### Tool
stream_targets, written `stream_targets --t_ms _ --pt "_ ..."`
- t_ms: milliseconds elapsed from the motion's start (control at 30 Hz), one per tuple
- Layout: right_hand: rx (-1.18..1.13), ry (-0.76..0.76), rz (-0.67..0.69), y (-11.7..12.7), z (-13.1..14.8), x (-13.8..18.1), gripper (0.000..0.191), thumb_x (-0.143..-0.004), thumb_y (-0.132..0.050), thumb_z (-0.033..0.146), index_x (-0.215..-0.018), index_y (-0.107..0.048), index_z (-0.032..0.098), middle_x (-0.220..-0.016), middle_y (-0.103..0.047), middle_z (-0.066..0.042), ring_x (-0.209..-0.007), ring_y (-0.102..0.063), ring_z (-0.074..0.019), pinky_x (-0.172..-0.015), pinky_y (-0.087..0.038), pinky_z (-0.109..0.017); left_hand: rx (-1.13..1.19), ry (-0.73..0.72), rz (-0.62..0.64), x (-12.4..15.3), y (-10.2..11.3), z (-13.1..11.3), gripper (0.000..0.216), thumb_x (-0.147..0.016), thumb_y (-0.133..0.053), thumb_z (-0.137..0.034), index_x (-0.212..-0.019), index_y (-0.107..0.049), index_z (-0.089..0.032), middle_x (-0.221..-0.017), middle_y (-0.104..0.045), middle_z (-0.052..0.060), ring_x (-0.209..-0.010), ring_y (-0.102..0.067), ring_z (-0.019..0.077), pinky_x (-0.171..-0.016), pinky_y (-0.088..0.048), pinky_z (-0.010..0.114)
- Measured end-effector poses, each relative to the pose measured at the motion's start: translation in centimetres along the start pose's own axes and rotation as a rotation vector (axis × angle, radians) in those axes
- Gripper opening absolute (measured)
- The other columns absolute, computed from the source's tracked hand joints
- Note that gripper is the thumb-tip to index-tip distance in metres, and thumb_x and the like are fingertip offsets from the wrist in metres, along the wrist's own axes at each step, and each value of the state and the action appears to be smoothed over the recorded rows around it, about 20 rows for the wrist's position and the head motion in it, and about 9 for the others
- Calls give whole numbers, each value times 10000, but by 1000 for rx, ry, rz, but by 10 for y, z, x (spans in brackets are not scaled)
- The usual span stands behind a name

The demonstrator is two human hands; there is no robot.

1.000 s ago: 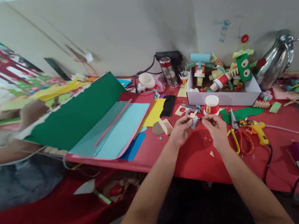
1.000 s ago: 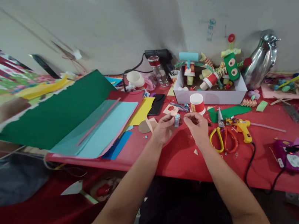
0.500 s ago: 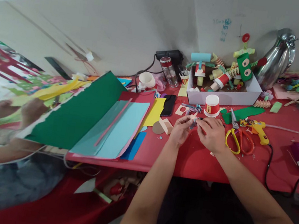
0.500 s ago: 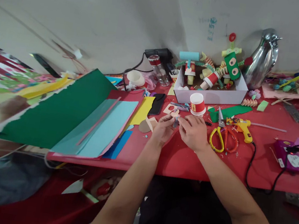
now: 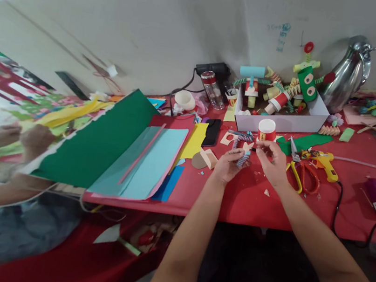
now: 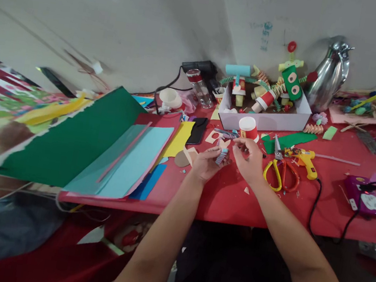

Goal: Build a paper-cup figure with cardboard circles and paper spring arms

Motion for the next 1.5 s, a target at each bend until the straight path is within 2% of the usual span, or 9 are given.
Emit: stream_targets --t_ms 67,167,267,633,900,1100,1233,1367,1500 --pt "-66 -52 84 -7 -5 -2 151 -840 -615 310 -936 -704 235 -954 -742 -35 -812 -640 -175 -725 -500 -318 -28 39 16 1 -1 3 51 -668 -739 -117 -678 -698 -146 -645 -666 19 -570 -603 133 -674 -526 309" --pt "-113 -88 155 -12 -8 -3 140 -840 -624 338 -831 -717 234 -880 -743 -27 -820 -640 -181 -758 -489 -331 -73 80 34 1 -2 7 69 -678 -735 -119 -742 -724 -141 -666 -682 28 -605 -633 149 -662 -524 301" --pt "-86 -83 152 -10 -8 -3 159 -838 -635 334 -751 -717 230 -778 -720 -18 -775 -616 -177 -757 -472 -336 -69 79 41 1 -2 7 82 -664 -748 -126 -743 -728 -135 -670 -681 24 -605 -628 139 -665 -526 291" --pt "10 -17 130 -9 -7 -3 175 -859 -617 317 -745 -714 226 -766 -721 -16 -753 -631 -174 -728 -494 -326 -48 103 50 -2 -2 7 56 -693 -712 -117 -735 -717 -153 -656 -667 21 -566 -583 127 -699 -537 314" --pt "179 140 119 -7 9 1 149 -889 -610 263 -827 -745 256 -853 -746 -29 -864 -660 -215 -853 -513 -400 46 113 -4 -1 1 7 52 -708 -686 -104 -743 -699 -140 -587 -614 13 -555 -578 128 -658 -531 296" --pt "265 270 94 -9 19 5 179 -900 -586 221 -908 -762 253 -857 -711 -43 -856 -634 -214 -828 -506 -400 59 132 -26 -2 2 8 52 -725 -676 -100 -689 -667 -137 -615 -635 23 -546 -576 119 -669 -550 292" --pt "473 421 108 -13 28 12 210 -901 -573 201 -969 -764 256 -881 -682 -58 -881 -589 -228 -827 -465 -414 65 143 -38 -2 2 8 80 -728 -683 -100 -670 -643 -139 -605 -628 24 -539 -590 118 -625 -539 258" --pt "672 585 167 -22 34 21 235 -883 -598 187 -1046 -751 258 -940 -682 -71 -951 -561 -249 -853 -416 -431 46 144 -106 -2 7 7 88 -753 -622 -89 -687 -640 -145 -583 -623 20 -537 -594 119 -603 -544 246" --pt "677 529 153 -21 31 19 238 -903 -573 218 -1057 -748 266 -954 -673 -73 -961 -553 -256 -854 -414 -437 29 146 -124 -2 9 7 62 -768 -629 -108 -738 -650 -157 -592 -633 8 -545 -600 119 -632 -565 259"
Point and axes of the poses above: each hand's wrist, its own x-axis away from the middle knuckle, its own y-axis out of the back of the hand, z = x × y, the point moved 8 cm from there along -x, towards the middle knuckle
